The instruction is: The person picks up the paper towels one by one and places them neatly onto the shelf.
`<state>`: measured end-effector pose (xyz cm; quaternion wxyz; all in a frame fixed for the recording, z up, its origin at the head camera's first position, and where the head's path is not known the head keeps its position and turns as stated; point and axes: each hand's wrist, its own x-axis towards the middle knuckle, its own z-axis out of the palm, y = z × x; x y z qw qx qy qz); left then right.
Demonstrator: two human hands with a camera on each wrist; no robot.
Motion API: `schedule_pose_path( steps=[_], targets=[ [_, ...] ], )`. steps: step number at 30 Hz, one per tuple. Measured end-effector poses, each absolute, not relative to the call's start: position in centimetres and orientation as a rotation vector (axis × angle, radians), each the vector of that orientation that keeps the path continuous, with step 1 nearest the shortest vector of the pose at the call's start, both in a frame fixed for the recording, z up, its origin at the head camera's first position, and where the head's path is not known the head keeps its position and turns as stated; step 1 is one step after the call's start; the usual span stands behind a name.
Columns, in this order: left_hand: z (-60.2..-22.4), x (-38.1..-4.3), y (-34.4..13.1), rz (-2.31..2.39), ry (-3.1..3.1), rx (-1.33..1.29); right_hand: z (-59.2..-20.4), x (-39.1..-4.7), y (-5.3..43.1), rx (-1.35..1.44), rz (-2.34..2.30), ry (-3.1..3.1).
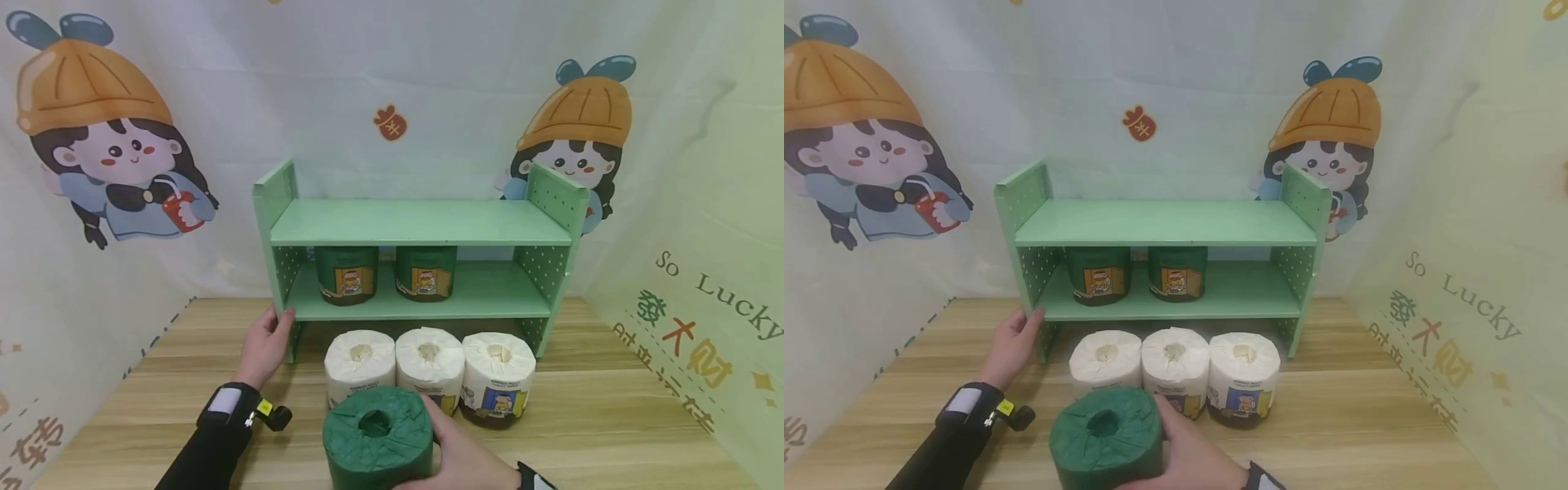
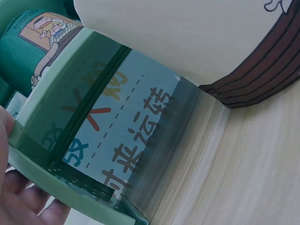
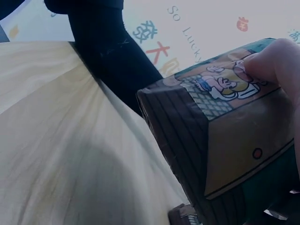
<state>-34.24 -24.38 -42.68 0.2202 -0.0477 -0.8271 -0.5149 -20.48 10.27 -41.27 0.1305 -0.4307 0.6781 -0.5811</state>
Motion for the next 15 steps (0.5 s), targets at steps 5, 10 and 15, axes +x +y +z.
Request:
schedule_pose_path(
  steps=[5,10,15],
  targets=[
    [-42.7,-34.2,-24.5,-1.423,-2.287,-0.131,-40.5,-20.2,10.6,-1.279,-1.696,1.946],
    [-42.6,-34.1,-24.4,-1.42,-2.292,-0.115,-39.7,-20.1,11.1,-1.305,-1.703,1.977],
    [-42.5,-34.1,-24.4,-1.404,-2.284,-0.12,-38.5,-20.2,11.9,-1.262,-1.726,2.048]
  ],
)
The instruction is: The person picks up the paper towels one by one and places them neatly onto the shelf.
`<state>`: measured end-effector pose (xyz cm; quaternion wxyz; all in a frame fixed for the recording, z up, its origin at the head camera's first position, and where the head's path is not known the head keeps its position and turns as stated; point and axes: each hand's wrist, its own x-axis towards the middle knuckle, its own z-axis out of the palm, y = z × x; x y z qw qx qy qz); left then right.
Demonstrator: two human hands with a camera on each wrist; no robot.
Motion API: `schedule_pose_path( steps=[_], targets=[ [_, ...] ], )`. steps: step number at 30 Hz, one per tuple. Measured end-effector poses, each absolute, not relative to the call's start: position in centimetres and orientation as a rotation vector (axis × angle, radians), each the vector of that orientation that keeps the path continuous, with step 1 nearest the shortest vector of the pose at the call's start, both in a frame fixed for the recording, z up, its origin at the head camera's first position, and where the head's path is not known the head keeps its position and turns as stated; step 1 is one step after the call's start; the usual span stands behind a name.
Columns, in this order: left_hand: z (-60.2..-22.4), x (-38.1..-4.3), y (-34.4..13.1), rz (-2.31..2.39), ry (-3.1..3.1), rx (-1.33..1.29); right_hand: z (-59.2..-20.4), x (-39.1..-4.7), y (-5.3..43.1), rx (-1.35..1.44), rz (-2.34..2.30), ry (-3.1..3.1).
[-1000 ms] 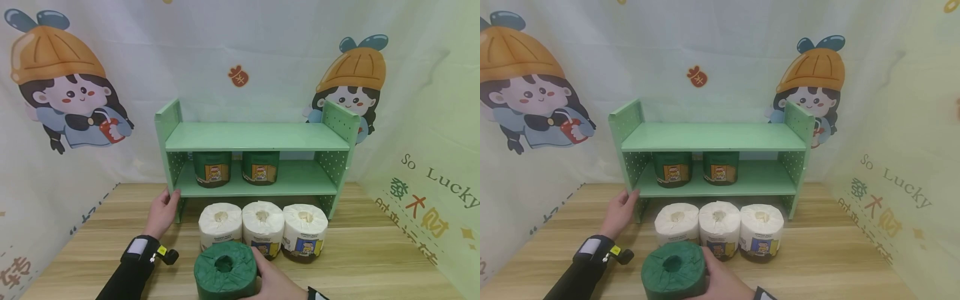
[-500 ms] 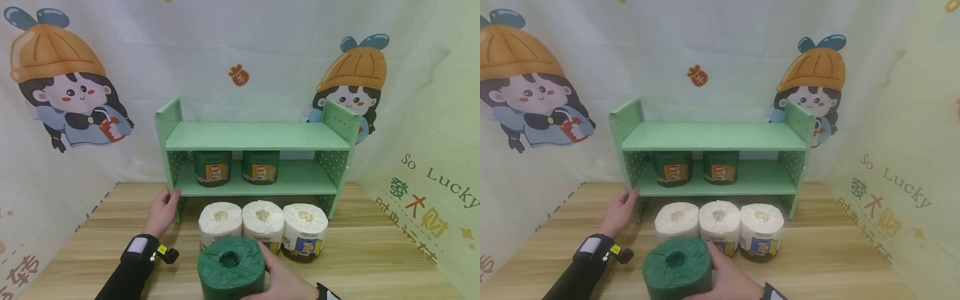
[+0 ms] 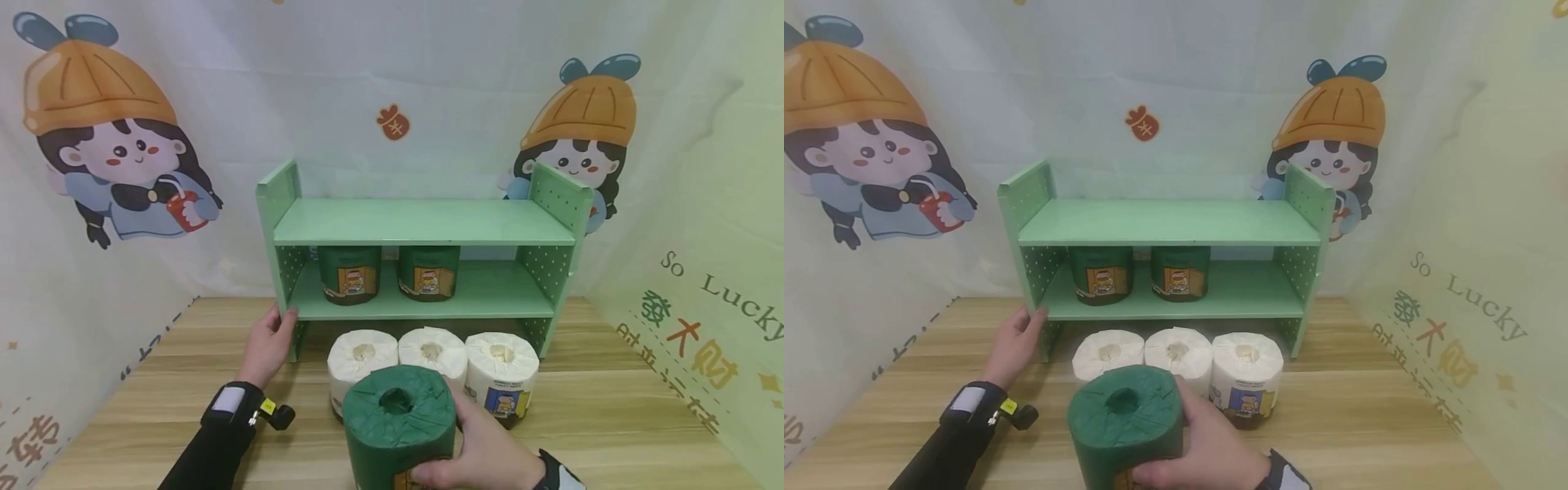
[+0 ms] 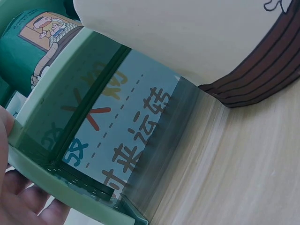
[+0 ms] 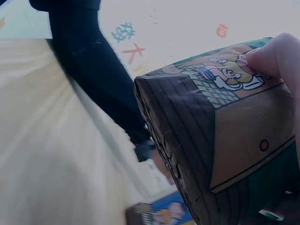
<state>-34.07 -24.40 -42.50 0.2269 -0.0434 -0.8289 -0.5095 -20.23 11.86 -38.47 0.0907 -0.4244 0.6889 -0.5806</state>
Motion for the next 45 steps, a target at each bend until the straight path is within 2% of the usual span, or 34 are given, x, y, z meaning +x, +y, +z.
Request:
schedule_pose_path(
  steps=[17,30,45],
  targets=[
    [-42.4,-34.1,-24.3,-1.43,-2.303,-0.107,-34.6,-24.8,17.0,-1.185,-1.791,2.49],
    [-42.3,-34.0,-24.3,-1.429,-2.297,-0.112,-34.3,-29.2,20.7,-0.758,-1.855,2.638],
    [-42.6,-34.3,-24.4,-1.422,-2.291,-0.112,-35.2,-32.8,22.6,-0.506,-1.834,2.742]
  ],
)
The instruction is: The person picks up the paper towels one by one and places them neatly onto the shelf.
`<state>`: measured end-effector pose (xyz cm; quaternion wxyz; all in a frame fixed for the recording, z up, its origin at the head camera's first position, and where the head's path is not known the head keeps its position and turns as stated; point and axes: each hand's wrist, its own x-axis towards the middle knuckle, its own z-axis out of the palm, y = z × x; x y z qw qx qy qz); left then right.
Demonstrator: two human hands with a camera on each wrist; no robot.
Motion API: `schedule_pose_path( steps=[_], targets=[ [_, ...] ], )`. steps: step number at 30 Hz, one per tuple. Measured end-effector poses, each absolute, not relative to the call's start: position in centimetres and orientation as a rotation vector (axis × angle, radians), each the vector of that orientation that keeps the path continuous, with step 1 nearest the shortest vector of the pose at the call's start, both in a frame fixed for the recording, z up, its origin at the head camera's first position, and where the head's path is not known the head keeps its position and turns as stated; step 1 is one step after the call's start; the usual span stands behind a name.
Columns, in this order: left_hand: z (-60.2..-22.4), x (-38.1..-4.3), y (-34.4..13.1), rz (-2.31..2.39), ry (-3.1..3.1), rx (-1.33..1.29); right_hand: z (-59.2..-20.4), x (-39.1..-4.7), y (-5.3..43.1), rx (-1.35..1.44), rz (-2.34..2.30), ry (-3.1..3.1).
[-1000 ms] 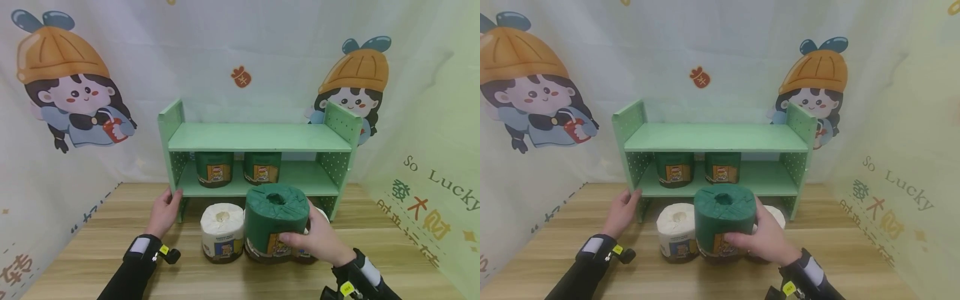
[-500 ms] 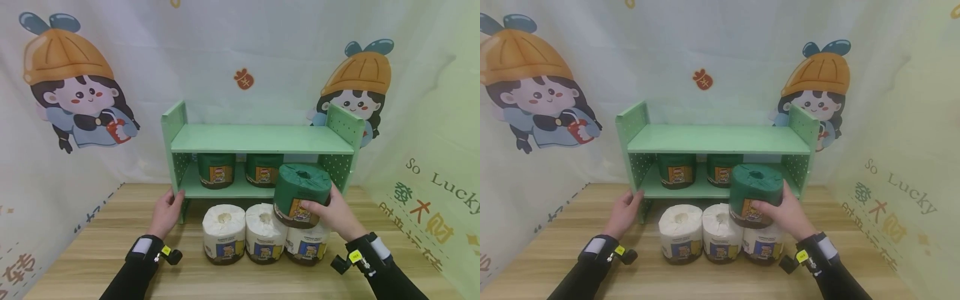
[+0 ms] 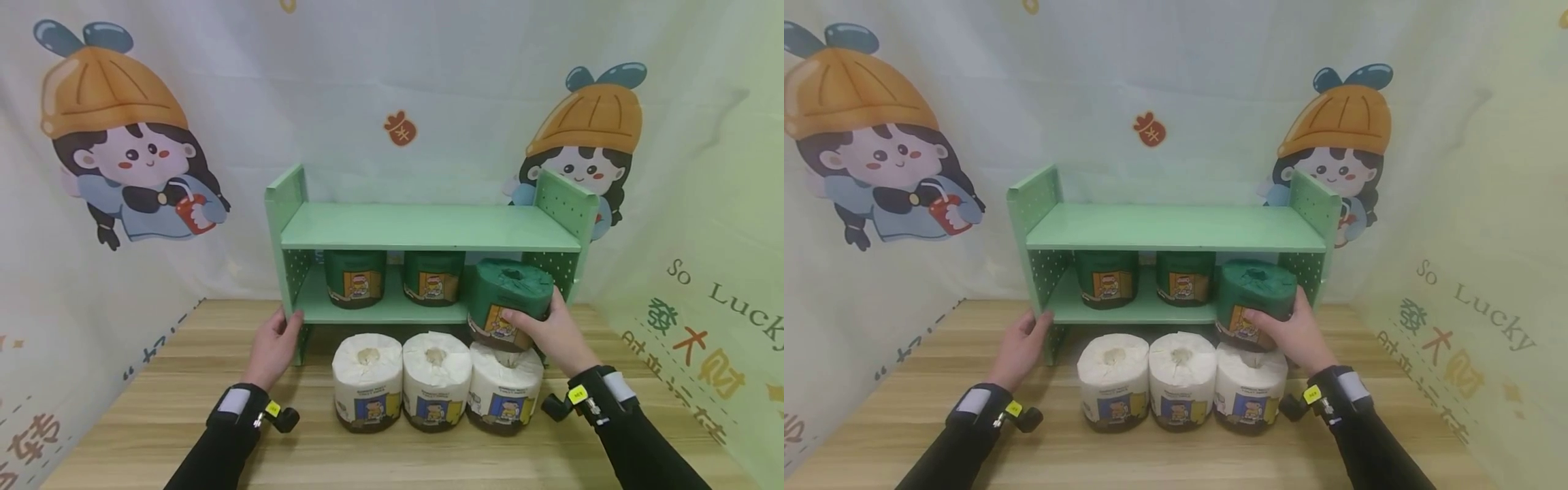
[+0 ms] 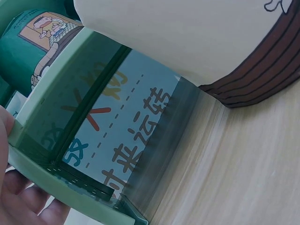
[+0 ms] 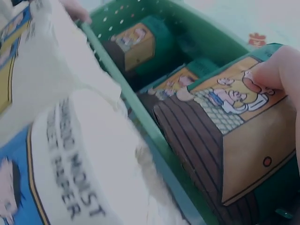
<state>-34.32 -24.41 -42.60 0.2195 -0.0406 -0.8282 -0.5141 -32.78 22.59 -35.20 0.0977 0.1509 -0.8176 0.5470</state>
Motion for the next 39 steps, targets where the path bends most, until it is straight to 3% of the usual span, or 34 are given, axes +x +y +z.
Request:
schedule_pose_path(
  steps=[14,39],
  targets=[
    [-42.5,-34.1,-24.3,-1.424,-2.285,-0.106,-34.7,-34.3,22.9,0.247,1.412,-2.552],
    [-42.3,-33.9,-24.3,-1.424,-2.293,-0.104,-33.8,-36.6,22.6,0.289,1.227,-2.611]
  ],
)
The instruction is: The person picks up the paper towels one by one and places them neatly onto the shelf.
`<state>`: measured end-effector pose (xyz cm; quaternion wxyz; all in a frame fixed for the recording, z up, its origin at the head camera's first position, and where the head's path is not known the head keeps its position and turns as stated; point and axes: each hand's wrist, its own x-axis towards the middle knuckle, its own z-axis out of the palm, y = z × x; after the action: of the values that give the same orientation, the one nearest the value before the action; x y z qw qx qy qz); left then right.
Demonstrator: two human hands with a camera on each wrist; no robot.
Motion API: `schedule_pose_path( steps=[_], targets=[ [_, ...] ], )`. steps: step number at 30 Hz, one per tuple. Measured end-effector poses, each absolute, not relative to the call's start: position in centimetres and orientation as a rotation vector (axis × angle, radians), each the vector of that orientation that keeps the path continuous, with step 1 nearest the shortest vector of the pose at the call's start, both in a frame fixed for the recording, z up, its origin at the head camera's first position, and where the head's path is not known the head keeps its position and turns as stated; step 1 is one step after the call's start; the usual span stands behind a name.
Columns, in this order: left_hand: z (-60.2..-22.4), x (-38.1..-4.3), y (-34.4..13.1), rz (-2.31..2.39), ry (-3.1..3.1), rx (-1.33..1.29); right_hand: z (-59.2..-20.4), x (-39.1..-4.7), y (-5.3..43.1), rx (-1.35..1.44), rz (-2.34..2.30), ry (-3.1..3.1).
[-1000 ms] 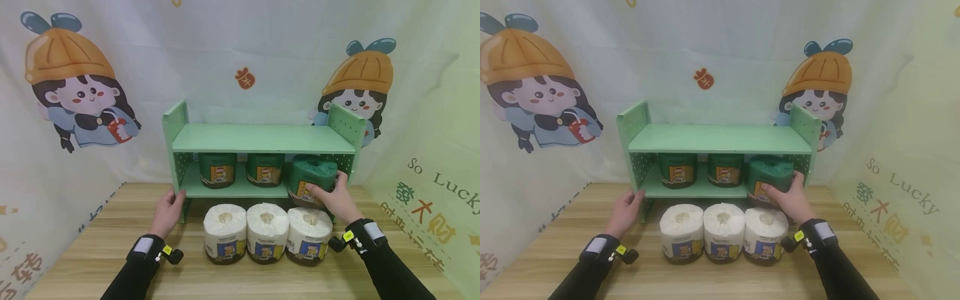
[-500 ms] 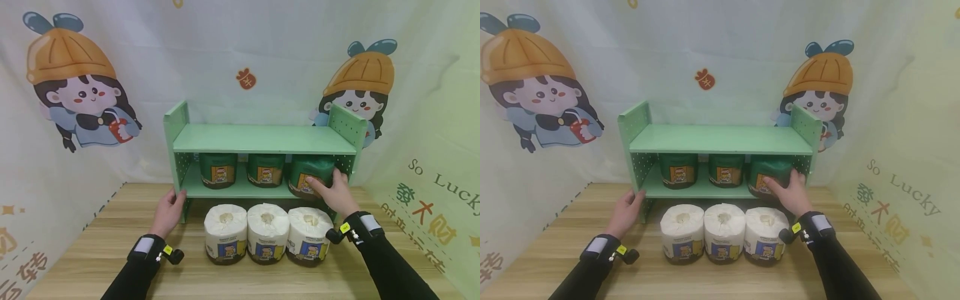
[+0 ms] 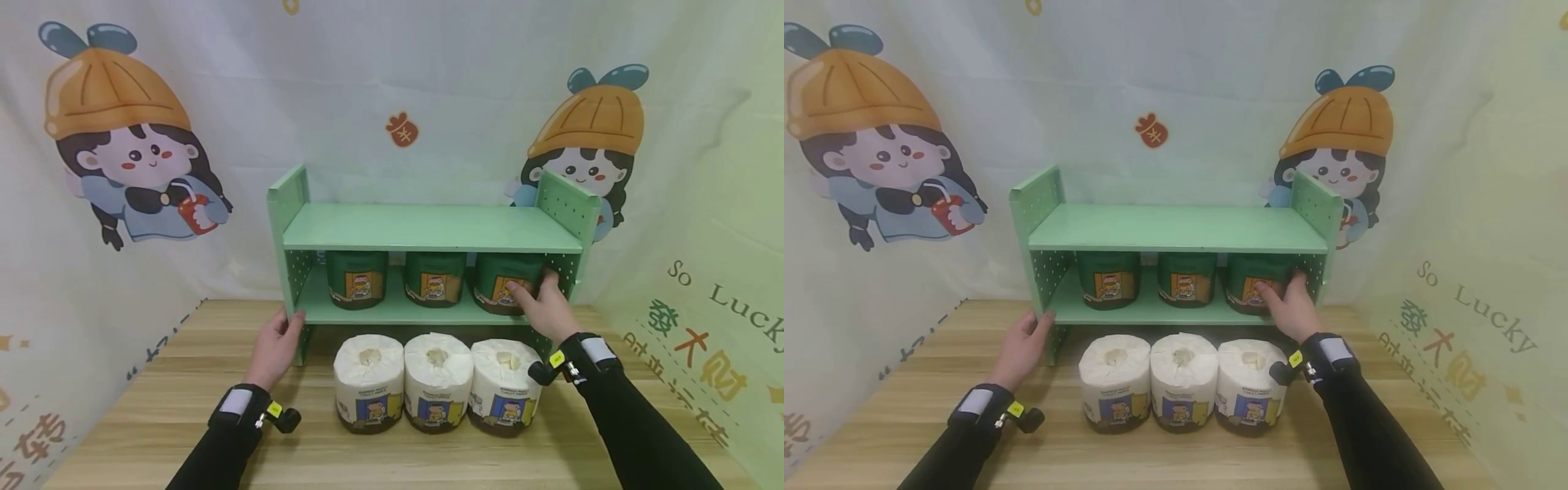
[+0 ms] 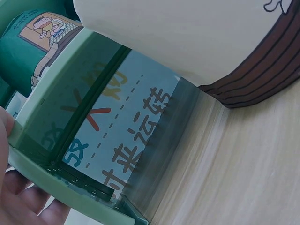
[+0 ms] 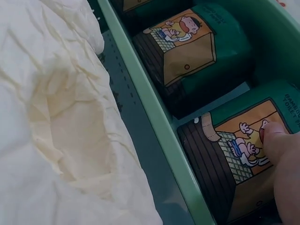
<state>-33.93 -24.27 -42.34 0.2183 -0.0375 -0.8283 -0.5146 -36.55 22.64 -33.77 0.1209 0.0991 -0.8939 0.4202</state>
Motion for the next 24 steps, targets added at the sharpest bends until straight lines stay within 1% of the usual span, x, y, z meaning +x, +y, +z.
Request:
schedule_pose_path(
  steps=[11,24],
  targets=[
    [-42.4,-33.8,-24.2,-1.412,-2.3,-0.103,-33.9,-37.5,22.7,0.286,1.167,-2.639],
    [-42.6,-34.2,-24.2,-1.401,-2.279,-0.129,-34.2,-37.6,22.7,0.278,1.156,-2.638]
  ],
)
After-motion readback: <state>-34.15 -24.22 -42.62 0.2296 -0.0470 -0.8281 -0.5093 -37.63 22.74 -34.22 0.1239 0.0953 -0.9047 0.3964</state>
